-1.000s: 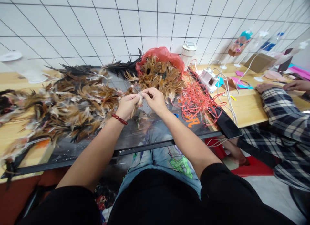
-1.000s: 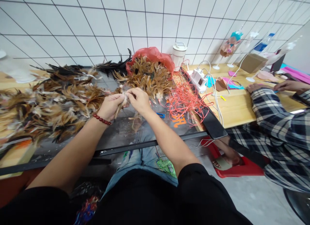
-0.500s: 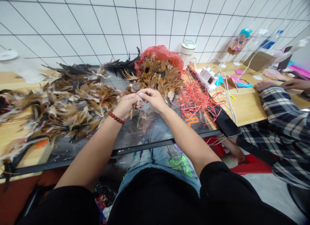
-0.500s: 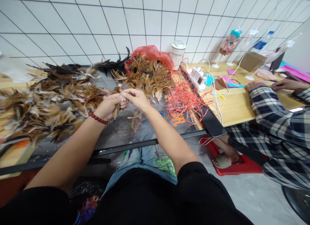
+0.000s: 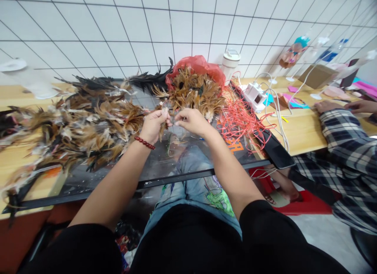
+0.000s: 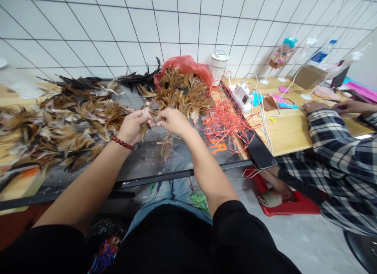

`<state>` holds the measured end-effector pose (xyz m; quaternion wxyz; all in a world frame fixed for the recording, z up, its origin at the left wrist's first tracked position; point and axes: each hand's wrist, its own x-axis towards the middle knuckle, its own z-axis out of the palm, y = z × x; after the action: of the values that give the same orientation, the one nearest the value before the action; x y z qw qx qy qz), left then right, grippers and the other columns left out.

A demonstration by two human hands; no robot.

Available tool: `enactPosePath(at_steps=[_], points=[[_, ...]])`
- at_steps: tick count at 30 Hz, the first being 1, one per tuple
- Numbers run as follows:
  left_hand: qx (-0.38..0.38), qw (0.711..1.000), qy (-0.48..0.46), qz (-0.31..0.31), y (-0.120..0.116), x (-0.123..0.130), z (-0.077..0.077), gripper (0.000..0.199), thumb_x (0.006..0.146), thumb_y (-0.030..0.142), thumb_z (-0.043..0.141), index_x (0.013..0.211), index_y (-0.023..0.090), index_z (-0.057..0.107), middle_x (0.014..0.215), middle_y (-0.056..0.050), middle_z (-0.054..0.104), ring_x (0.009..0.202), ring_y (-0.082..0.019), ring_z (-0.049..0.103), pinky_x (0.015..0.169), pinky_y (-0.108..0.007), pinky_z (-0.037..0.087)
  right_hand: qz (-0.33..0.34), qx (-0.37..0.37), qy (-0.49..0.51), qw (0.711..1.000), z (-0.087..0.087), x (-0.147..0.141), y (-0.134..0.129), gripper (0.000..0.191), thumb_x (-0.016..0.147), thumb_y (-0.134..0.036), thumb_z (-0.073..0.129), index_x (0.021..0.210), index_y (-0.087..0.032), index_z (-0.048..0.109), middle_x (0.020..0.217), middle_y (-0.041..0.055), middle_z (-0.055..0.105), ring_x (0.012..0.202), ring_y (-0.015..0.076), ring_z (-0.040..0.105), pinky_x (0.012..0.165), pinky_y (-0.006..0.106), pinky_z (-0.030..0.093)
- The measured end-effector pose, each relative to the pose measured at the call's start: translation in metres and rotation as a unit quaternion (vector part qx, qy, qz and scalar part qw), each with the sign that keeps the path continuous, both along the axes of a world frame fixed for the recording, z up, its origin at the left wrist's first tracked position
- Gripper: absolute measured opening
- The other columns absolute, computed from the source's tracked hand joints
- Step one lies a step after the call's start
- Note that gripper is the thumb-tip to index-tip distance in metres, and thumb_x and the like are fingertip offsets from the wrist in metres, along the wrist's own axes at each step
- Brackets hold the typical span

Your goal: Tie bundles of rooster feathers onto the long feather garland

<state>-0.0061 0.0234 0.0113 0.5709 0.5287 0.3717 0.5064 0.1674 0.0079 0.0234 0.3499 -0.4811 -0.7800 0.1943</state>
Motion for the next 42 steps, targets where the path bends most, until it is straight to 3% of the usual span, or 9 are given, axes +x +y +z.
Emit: enactPosePath(at_steps=[3, 7, 12, 19, 22, 26, 32, 37, 42], points=[[0.000, 0.998, -0.025, 0.052, 0.003, -0.002, 0.002, 0.025, 0.081, 0.026, 0.069, 0.062, 0.015, 0.057, 0.052, 0.002, 0.052, 0.048, -0.009, 0.052, 0.054, -0.023, 0.047, -0.032, -0.024, -0.165, 0.985, 0.006, 0.014, -0.005, 0.024, 0.078, -0.007, 0.060, 0.088, -0.021, 0.076, 0.094, 0.0050, 0.069, 0.093, 0.0192, 0.062, 0.085, 0.029, 0.045], [-0.010, 0.998, -0.035, 0.059, 0.003, -0.001, 0.002, 0.022, 0.081, 0.021, 0.066, 0.061, 0.015, 0.058, 0.051, 0.002, 0.052, 0.046, -0.009, 0.053, 0.051, -0.021, 0.045, -0.041, -0.060, -0.251, 0.965, 0.005, 0.020, -0.007, 0.044, 0.079, -0.003, 0.052, 0.109, -0.028, 0.074, 0.110, 0.0045, 0.066, 0.102, 0.0189, 0.060, 0.088, 0.027, 0.044], [-0.015, 0.999, -0.006, 0.035, 0.001, 0.001, -0.001, 0.018, 0.078, 0.020, 0.067, 0.062, 0.015, 0.061, 0.054, 0.001, 0.056, 0.049, -0.010, 0.056, 0.052, -0.021, 0.045, -0.006, -0.050, -0.264, 0.963, 0.000, 0.013, -0.007, 0.027, 0.083, -0.012, 0.054, 0.096, -0.022, 0.075, 0.105, 0.0053, 0.065, 0.098, 0.0190, 0.061, 0.081, 0.027, 0.043], [0.007, 0.994, 0.106, -0.029, -0.004, 0.004, -0.003, 0.019, 0.070, 0.024, 0.077, 0.058, 0.014, 0.067, 0.061, -0.002, 0.064, 0.062, -0.012, 0.057, 0.063, -0.022, 0.045, -0.029, 0.071, -0.206, 0.976, 0.003, 0.001, -0.008, 0.027, 0.091, -0.016, 0.045, 0.101, -0.019, 0.070, 0.102, 0.0083, 0.067, 0.099, 0.0209, 0.061, 0.084, 0.030, 0.043], [-0.003, 0.997, 0.077, -0.024, -0.007, 0.005, -0.001, 0.020, 0.073, 0.025, 0.076, 0.060, 0.013, 0.067, 0.059, -0.002, 0.063, 0.058, -0.011, 0.056, 0.062, -0.022, 0.044, -0.036, 0.089, -0.126, 0.987, 0.000, 0.000, -0.004, 0.028, 0.089, -0.014, 0.048, 0.108, -0.018, 0.069, 0.104, 0.0078, 0.069, 0.100, 0.0203, 0.062, 0.087, 0.031, 0.045], [-0.003, 1.000, -0.010, -0.011, -0.007, 0.005, 0.004, 0.020, 0.078, 0.025, 0.073, 0.062, 0.013, 0.066, 0.059, -0.002, 0.062, 0.058, -0.011, 0.058, 0.065, -0.022, 0.048, -0.072, 0.070, -0.001, 0.995, -0.008, 0.000, 0.005, 0.032, 0.086, -0.013, 0.051, 0.112, -0.019, 0.069, 0.105, 0.0064, 0.071, 0.098, 0.0187, 0.064, 0.091, 0.032, 0.047], [0.000, 1.000, -0.025, -0.001, -0.007, 0.005, 0.007, 0.020, 0.081, 0.020, 0.069, 0.062, 0.013, 0.065, 0.058, -0.003, 0.061, 0.057, -0.011, 0.059, 0.064, -0.022, 0.049, -0.072, -0.011, 0.138, 0.988, -0.014, -0.009, 0.010, 0.021, 0.086, -0.022, 0.057, 0.103, -0.018, 0.070, 0.093, 0.0028, 0.073, 0.085, 0.0149, 0.066, 0.084, 0.029, 0.050], [-0.008, 1.000, -0.019, -0.002, -0.007, 0.005, 0.006, 0.020, 0.082, 0.019, 0.068, 0.062, 0.013, 0.065, 0.058, -0.002, 0.061, 0.057, -0.011, 0.059, 0.062, -0.022, 0.050, -0.093, 0.038, 0.110, 0.989, -0.011, -0.009, 0.006, 0.015, 0.087, -0.023, 0.055, 0.084, -0.017, 0.068, 0.084, 0.0022, 0.070, 0.082, 0.0158, 0.063, 0.083, 0.029, 0.047], [-0.008, 1.000, -0.016, 0.013, -0.003, 0.003, 0.002, 0.022, 0.081, 0.024, 0.070, 0.062, 0.014, 0.064, 0.056, -0.002, 0.061, 0.055, -0.012, 0.058, 0.064, -0.024, 0.051, -0.113, 0.063, 0.064, 0.990, -0.011, -0.008, 0.004, 0.017, 0.087, -0.017, 0.050, 0.088, -0.017, 0.067, 0.093, 0.0051, 0.070, 0.091, 0.0182, 0.063, 0.088, 0.031, 0.046]])
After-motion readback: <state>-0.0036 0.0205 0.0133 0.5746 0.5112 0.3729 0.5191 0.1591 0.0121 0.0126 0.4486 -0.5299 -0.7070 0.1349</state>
